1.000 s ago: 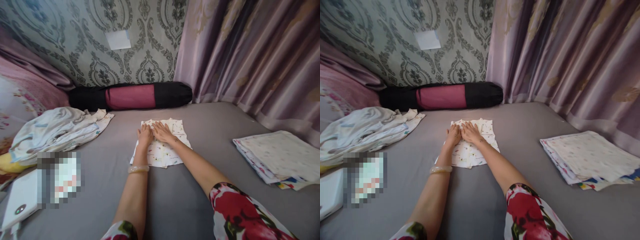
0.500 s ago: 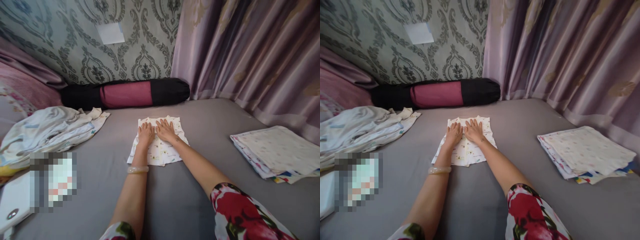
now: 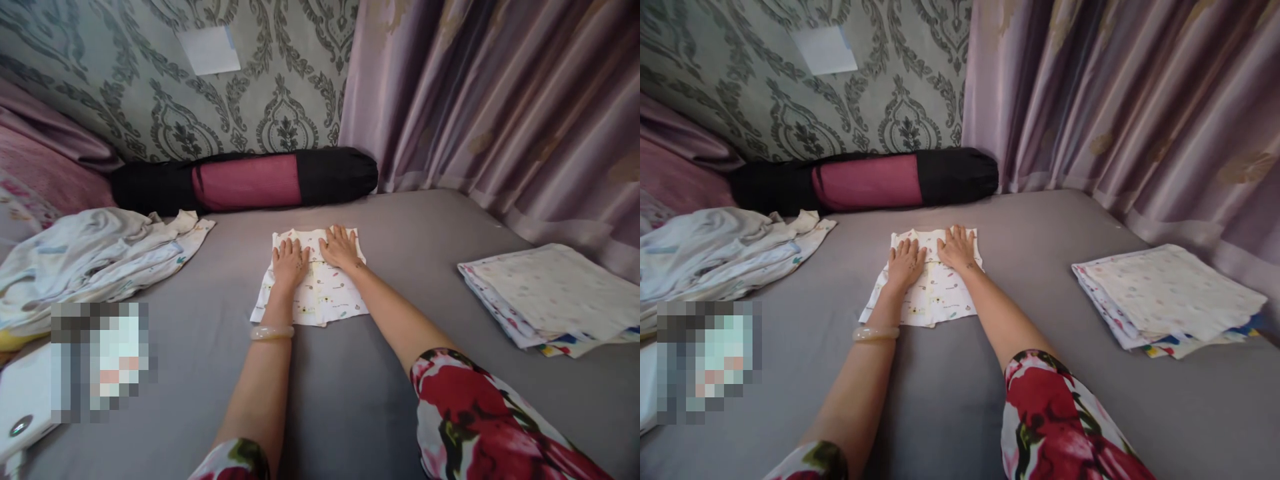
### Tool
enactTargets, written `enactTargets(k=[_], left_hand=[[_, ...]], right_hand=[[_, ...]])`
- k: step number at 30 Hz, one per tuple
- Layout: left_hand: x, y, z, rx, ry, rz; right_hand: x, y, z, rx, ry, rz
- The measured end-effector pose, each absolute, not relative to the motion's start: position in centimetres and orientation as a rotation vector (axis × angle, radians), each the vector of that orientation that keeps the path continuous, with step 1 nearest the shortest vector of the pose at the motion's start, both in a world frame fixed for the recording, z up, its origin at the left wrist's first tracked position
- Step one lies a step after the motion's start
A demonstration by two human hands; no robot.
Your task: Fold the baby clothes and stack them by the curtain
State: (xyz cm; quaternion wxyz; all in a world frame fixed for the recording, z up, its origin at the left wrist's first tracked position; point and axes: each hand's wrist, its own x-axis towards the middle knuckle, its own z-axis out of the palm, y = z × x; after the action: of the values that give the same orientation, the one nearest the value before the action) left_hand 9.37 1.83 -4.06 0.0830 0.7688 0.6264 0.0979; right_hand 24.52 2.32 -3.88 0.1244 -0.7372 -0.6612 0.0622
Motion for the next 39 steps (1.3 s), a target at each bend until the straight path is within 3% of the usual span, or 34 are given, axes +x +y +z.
enactTargets(k=[7, 12, 20, 29, 33, 39], left_hand=[[8.9, 2.6, -3.6, 2.187, 1.747, 0.451], [5.0, 3.6, -2.5, 2.051, 1.711, 0.689], [-0.5, 1.5, -2.9, 1.854, 1.857, 0.534], [2.4, 0.7, -1.9, 1.663, 1.971, 0.514], [3.0, -0.6, -2.1, 1.788, 2.095, 0.536], [2.3, -2.5, -2.2, 2.049, 2.138, 0.404]], right_hand=[[28.6, 2.5, -2.1, -1.878, -1.659, 0.607], [33.2, -0.8, -1.9, -2.056, -1.473, 0.559], [33.3, -3.9, -2.1, -2.263, -1.548, 0.641], [29.7, -5.4, -0.9, -2.344, -1.514, 0.401], [28.2, -6.9, -1.2, -2.324, -1.558, 0.202], [28.0, -7.9, -1.7, -2.346, -1.619, 0.173]])
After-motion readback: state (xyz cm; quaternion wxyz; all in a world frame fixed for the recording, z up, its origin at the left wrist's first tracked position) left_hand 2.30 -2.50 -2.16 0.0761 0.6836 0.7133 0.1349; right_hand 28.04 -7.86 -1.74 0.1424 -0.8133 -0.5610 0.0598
